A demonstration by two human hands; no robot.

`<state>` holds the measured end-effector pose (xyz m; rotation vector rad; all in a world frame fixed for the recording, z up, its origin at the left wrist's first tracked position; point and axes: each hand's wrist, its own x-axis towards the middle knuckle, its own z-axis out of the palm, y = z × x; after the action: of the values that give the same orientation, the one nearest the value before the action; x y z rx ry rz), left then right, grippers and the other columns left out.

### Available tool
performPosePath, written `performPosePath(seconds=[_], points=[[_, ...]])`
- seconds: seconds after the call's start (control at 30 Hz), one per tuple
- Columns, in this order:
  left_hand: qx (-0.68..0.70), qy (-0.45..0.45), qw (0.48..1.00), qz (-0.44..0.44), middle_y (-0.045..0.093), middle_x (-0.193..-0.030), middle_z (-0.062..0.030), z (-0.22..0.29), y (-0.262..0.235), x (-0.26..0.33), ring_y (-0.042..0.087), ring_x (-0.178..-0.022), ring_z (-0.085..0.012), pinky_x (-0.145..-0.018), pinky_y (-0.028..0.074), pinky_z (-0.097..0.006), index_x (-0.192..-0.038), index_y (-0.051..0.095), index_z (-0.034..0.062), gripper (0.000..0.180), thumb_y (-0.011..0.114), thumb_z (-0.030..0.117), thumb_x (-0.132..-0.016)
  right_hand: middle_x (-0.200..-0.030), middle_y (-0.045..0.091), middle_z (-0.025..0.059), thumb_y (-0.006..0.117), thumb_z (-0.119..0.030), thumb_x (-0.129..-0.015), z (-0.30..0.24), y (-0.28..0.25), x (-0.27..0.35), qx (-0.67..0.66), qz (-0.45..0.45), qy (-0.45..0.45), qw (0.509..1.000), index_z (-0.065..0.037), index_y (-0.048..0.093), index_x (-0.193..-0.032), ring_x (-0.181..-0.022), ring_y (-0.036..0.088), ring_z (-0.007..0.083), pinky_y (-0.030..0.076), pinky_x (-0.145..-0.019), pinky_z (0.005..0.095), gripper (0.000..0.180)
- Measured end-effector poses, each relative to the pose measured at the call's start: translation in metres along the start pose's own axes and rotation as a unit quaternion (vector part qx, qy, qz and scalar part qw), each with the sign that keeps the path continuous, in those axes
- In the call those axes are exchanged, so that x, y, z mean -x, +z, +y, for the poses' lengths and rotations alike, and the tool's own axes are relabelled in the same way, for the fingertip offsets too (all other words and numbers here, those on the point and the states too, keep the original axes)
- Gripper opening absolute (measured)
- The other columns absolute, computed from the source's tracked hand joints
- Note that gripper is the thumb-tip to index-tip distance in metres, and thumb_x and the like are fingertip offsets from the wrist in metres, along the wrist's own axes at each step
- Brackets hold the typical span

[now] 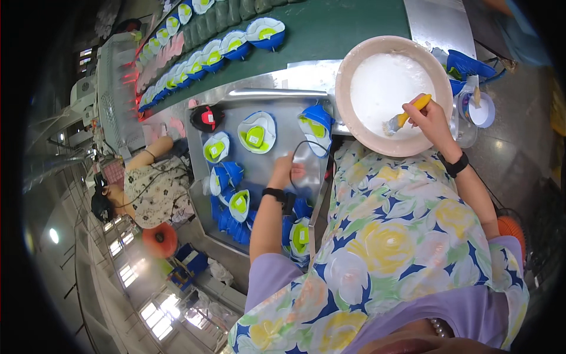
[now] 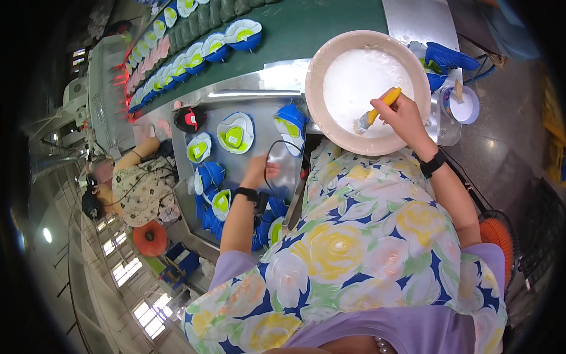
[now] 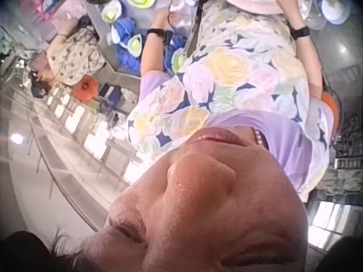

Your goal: The person picks up blue shoe molds from a conveyor belt, applies white paint to the interior using a brush, and places them back on the belt. The process is continuous and repetitive, with other workers visible in the background.

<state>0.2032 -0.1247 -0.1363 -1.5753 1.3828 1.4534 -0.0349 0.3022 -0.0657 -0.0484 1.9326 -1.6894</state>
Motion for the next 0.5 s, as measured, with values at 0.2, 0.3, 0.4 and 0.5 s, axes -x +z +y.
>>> performPosePath(seconds=[0.2,0.3,0.4,0.5], points=[[-0.290,0.436,0.803,0.285,0.064,-0.077,-0.0100,0.033,0.063,-0.083,0.058,-0.061,-0.0197,-0.058,0.049,-0.031,-0.098,0.057,0.0032,0.038,0.081,0.027,-0.080,-0.078,0.065,0.0060,0.069,-0.022,-0.090,0.003,0.014,-0.010,0.071,0.021,-0.051,0.996,0.000,0.062,-0.093,-0.067,0.059,0.0093,0.047,-0.061,0.0244,0.024],[-0.180,0.365,0.898,0.168,0.063,-0.082,-0.0095,0.051,0.058,-0.081,0.057,-0.066,-0.0212,-0.064,0.047,-0.032,-0.085,0.057,0.0039,0.029,0.079,0.024,-0.080,-0.079,0.065,0.0070,0.070,-0.020,-0.089,-0.005,0.022,-0.013,0.098,0.014,-0.059,0.993,-0.001,0.061,-0.095,-0.069,0.060,0.0116,0.048,-0.064,0.0255,0.022],[-0.253,0.468,0.816,0.228,0.061,-0.089,-0.0109,0.093,0.077,0.001,0.058,-0.075,-0.0262,-0.067,0.048,-0.036,-0.084,0.056,0.0045,0.018,0.072,0.013,-0.081,-0.080,0.066,0.0084,0.071,-0.021,-0.089,-0.001,0.020,-0.012,0.138,0.040,-0.064,0.988,-0.001,0.061,-0.096,-0.069,0.061,0.0146,0.050,-0.065,0.0272,0.023],[-0.384,0.606,0.627,0.302,0.059,-0.094,-0.0121,0.090,0.061,0.038,0.059,-0.086,-0.0304,-0.071,0.049,-0.040,-0.089,0.056,0.0047,0.015,0.065,0.002,-0.078,-0.082,0.067,0.0102,0.071,-0.022,-0.089,0.009,0.026,-0.013,0.127,0.028,-0.077,0.989,-0.001,0.061,-0.096,-0.069,0.063,0.0174,0.050,-0.066,0.0286,0.025]])
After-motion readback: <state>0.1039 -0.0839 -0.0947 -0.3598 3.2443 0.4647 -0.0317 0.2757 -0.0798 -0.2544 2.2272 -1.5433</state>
